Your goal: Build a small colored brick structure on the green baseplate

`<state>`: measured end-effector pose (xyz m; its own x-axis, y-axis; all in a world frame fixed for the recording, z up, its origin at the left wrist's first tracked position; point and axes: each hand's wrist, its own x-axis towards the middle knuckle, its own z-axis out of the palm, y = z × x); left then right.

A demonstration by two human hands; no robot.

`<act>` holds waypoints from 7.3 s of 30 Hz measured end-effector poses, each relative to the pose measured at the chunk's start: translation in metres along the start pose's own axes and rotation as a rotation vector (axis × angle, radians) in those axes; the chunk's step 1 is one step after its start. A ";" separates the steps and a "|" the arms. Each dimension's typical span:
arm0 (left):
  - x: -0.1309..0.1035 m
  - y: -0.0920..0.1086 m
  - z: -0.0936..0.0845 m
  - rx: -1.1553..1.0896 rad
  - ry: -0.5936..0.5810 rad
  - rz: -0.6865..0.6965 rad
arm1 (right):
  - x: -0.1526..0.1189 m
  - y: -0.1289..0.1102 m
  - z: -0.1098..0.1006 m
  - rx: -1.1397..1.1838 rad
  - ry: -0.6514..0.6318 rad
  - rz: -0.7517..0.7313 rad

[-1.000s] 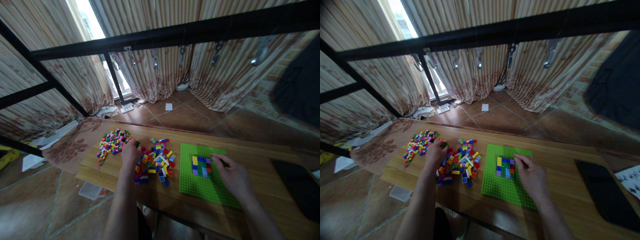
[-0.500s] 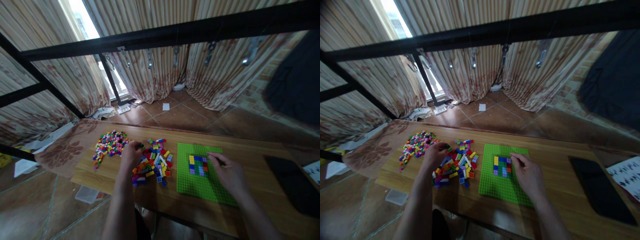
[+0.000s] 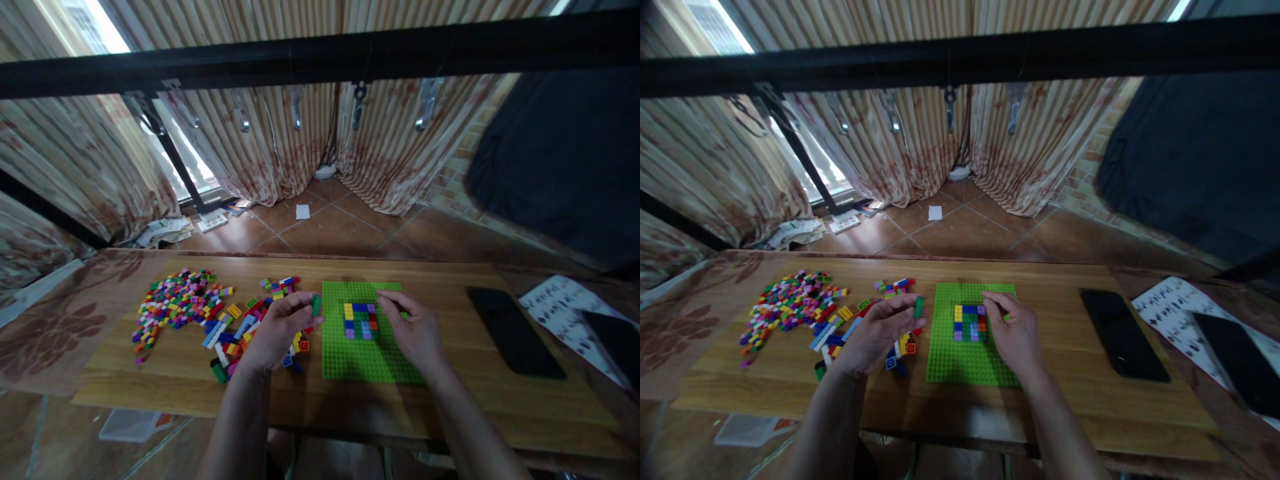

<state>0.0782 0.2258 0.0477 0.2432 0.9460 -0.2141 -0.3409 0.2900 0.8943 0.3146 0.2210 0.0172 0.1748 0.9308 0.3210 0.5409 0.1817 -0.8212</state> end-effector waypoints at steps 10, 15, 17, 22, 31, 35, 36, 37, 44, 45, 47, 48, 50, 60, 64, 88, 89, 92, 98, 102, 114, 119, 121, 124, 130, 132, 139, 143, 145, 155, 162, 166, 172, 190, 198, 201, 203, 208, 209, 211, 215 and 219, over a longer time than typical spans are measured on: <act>0.003 -0.011 0.018 -0.122 0.052 -0.147 | 0.002 0.011 -0.013 0.003 0.058 0.055; 0.004 -0.015 0.024 -0.126 0.076 -0.167 | -0.001 0.008 -0.012 -0.054 0.016 0.010; 0.005 -0.015 0.023 -0.082 0.084 -0.152 | -0.002 0.009 -0.012 -0.069 0.012 0.013; 0.006 -0.007 0.000 0.259 0.134 0.059 | -0.003 0.013 -0.010 -0.110 -0.006 0.006; -0.010 0.016 -0.065 1.071 0.476 0.128 | -0.004 0.011 -0.006 -0.139 -0.034 0.013; -0.015 0.026 -0.077 1.219 0.590 0.044 | -0.004 0.009 -0.004 -0.131 -0.039 0.001; -0.016 0.028 -0.081 1.255 0.640 0.013 | -0.004 0.009 -0.003 -0.129 -0.039 -0.002; -0.017 0.030 -0.084 1.294 0.686 -0.018 | -0.004 0.009 -0.002 -0.127 -0.037 -0.004; -0.012 0.030 -0.100 1.477 0.737 -0.156 | -0.002 0.008 -0.002 -0.105 -0.014 -0.006; -0.010 0.029 -0.100 1.487 0.722 -0.156 | -0.002 0.008 -0.002 -0.100 -0.010 -0.002; -0.007 0.028 -0.100 1.490 0.707 -0.152 | -0.001 0.009 -0.003 -0.094 0.000 0.004; -0.006 0.028 -0.100 1.482 0.703 -0.151 | -0.001 0.009 -0.004 -0.093 0.003 0.005; -0.005 0.029 -0.101 1.464 0.701 -0.157 | -0.001 0.010 -0.005 -0.092 0.005 0.005; -0.005 0.031 -0.109 1.425 0.660 -0.189 | 0.000 0.006 -0.008 -0.077 0.016 -0.012; -0.004 0.031 -0.109 1.408 0.666 -0.209 | 0.000 0.007 -0.009 -0.065 0.020 -0.022; -0.024 0.045 -0.100 0.867 0.672 0.033 | 0.000 0.008 -0.006 -0.069 0.017 -0.037; -0.025 0.046 -0.095 0.742 0.641 0.073 | 0.000 0.008 -0.006 -0.062 0.018 -0.029; -0.021 0.040 -0.065 0.306 0.466 0.148 | -0.001 0.003 -0.005 -0.002 0.017 0.005; -0.010 -0.007 0.036 -0.272 0.103 -0.110 | -0.009 -0.015 -0.005 0.240 -0.157 -0.019; -0.009 -0.030 0.065 -0.427 0.025 -0.282 | -0.015 -0.022 -0.008 0.311 -0.276 -0.090; 0.003 -0.048 0.083 -0.382 0.044 -0.356 | -0.021 -0.014 -0.015 0.264 -0.219 -0.086; 0.003 -0.046 0.086 -0.121 0.017 -0.256 | -0.021 -0.012 -0.022 0.214 -0.260 -0.095; 0.004 -0.046 0.087 -0.096 0.000 -0.262 | -0.021 -0.013 -0.025 0.196 -0.312 -0.102; 0.005 -0.047 0.087 -0.057 -0.005 -0.278 | -0.022 -0.013 -0.029 0.163 -0.362 -0.091; 0.012 -0.050 0.081 0.206 0.020 -0.185 | -0.020 0.002 -0.030 0.039 -0.343 -0.060; 0.018 -0.050 0.071 0.351 0.120 -0.045 | -0.018 0.010 -0.031 -0.049 -0.331 -0.055; 0.031 -0.049 0.045 0.662 0.348 0.180 | -0.016 0.023 -0.026 -0.174 -0.369 -0.128; 0.027 -0.050 0.053 0.867 0.335 0.154 | -0.017 0.026 -0.019 -0.213 -0.357 -0.149; 0.025 -0.051 0.057 0.934 0.305 0.147 | -0.017 0.027 -0.017 -0.240 -0.363 -0.148; 0.025 -0.057 0.057 1.012 0.260 0.191 | -0.015 0.027 -0.019 -0.228 -0.347 -0.115; 0.026 -0.056 0.057 0.985 0.256 0.179 | -0.011 0.020 -0.020 -0.140 -0.223 -0.028; 0.026 -0.055 0.057 1.023 0.250 0.175 | -0.011 0.015 -0.013 -0.114 -0.157 0.038; 0.025 -0.053 0.056 1.040 0.235 0.167 | -0.010 0.017 -0.003 -0.066 -0.176 0.134; 0.025 -0.053 0.057 1.125 0.221 0.178 | -0.011 0.018 0.001 0.017 -0.171 0.169; 0.025 -0.055 0.057 1.141 0.213 0.197 | -0.013 0.016 0.002 -0.013 -0.181 0.148; 0.024 -0.056 0.057 1.147 0.206 0.205 | -0.015 0.015 0.002 -0.052 -0.188 0.122; 0.024 -0.056 0.058 1.145 0.206 0.204 | -0.017 0.016 0.003 -0.073 -0.188 0.089; 0.025 -0.056 0.060 1.141 0.212 0.195 | -0.023 0.021 0.007 -0.119 -0.170 0.038; 0.025 -0.056 0.060 1.145 0.210 0.193 | -0.024 0.022 0.008 -0.128 -0.166 0.037; 0.025 -0.056 0.060 1.157 0.213 0.191 | -0.025 0.023 0.009 -0.145 -0.155 0.034; 0.024 -0.057 0.061 1.171 0.217 0.195 | -0.027 0.024 0.011 -0.160 -0.132 0.022; 0.022 -0.057 0.059 1.173 0.202 0.204 | -0.026 0.024 0.009 -0.117 -0.141 0.012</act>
<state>0.1571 0.2219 0.0149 0.0993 0.9950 0.0086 0.7011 -0.0761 0.7090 0.3156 0.2036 -0.0147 0.0696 0.9694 0.2356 0.6329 0.1397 -0.7616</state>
